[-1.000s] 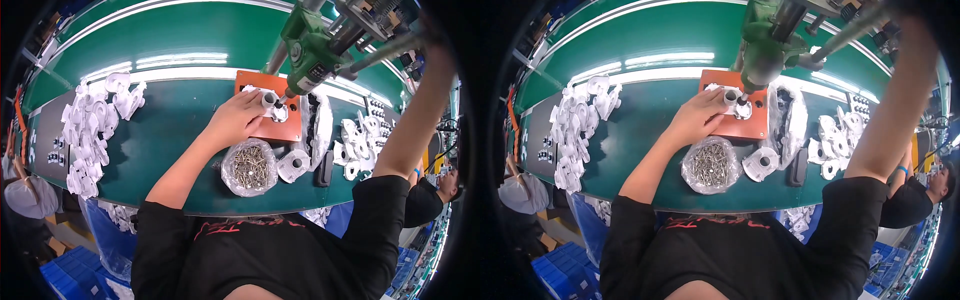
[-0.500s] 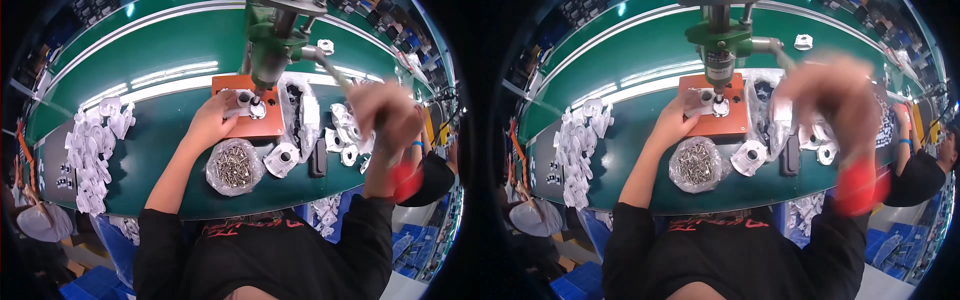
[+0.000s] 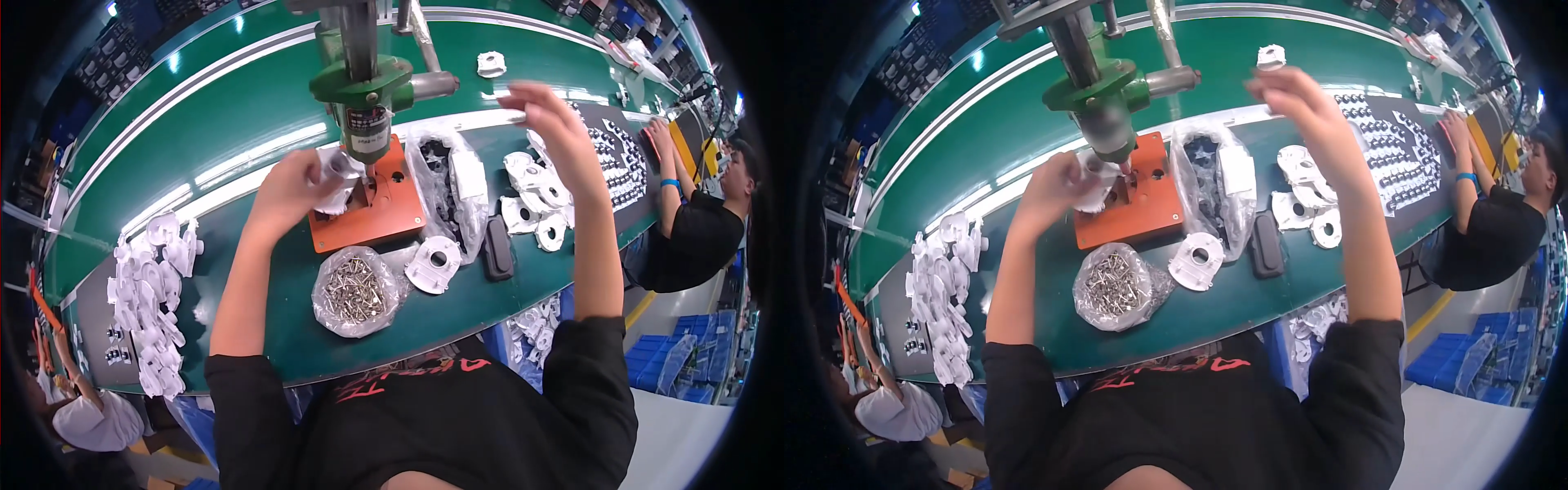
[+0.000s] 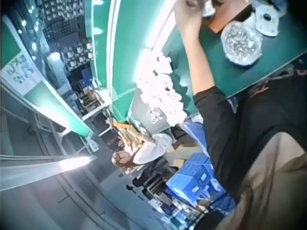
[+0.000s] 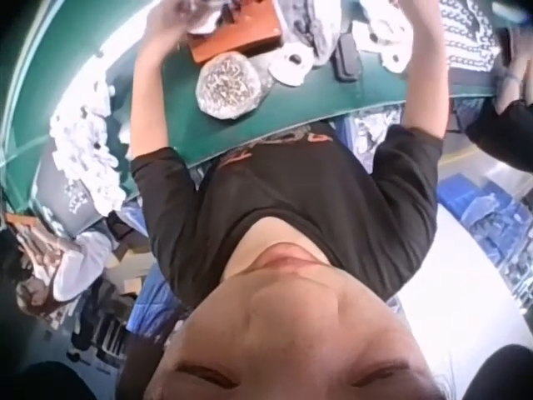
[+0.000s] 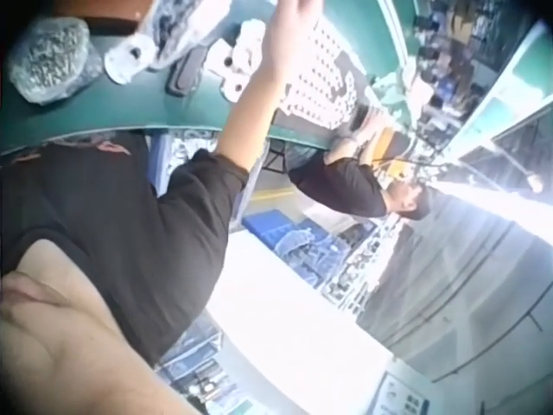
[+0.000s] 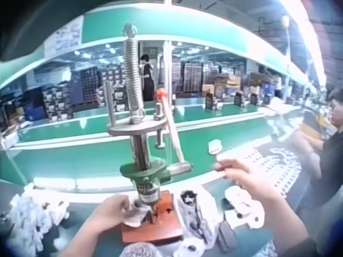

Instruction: Assembling small plastic components by inserting metal pins using a manual press.

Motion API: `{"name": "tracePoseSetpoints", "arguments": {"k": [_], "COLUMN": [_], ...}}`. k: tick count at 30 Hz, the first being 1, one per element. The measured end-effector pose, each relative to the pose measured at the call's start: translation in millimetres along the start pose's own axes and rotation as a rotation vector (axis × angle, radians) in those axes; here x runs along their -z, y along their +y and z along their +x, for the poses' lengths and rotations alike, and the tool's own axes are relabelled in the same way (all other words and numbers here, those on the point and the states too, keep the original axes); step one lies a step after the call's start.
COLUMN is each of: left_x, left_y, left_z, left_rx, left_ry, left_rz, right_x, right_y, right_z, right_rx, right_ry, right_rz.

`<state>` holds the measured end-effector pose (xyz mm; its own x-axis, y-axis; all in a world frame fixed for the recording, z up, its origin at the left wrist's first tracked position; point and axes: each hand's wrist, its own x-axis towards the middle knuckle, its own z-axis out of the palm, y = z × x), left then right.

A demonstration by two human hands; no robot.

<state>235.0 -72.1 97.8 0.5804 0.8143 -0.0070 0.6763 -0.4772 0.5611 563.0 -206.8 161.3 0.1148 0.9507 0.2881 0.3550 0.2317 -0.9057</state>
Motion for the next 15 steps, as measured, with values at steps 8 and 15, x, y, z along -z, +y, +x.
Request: {"name": "tracePoseSetpoints", "arguments": {"k": [8,15], "left_x": [-1.3,49.3], "left_y": [-59.7,-154.3], "left_z": [17.1,-66.1], "left_rx": [-0.02,0.31], "left_ry": [0.516,0.543], "left_rz": [-0.046,0.386], "right_x": [22.0,3.8], "right_y": [89.2,109.5], "right_z": [-64.8,-50.2], "right_rx": [-0.268,-0.485], "right_ry": [-0.036,-0.004], "right_rz": [-1.23,-1.335]}}
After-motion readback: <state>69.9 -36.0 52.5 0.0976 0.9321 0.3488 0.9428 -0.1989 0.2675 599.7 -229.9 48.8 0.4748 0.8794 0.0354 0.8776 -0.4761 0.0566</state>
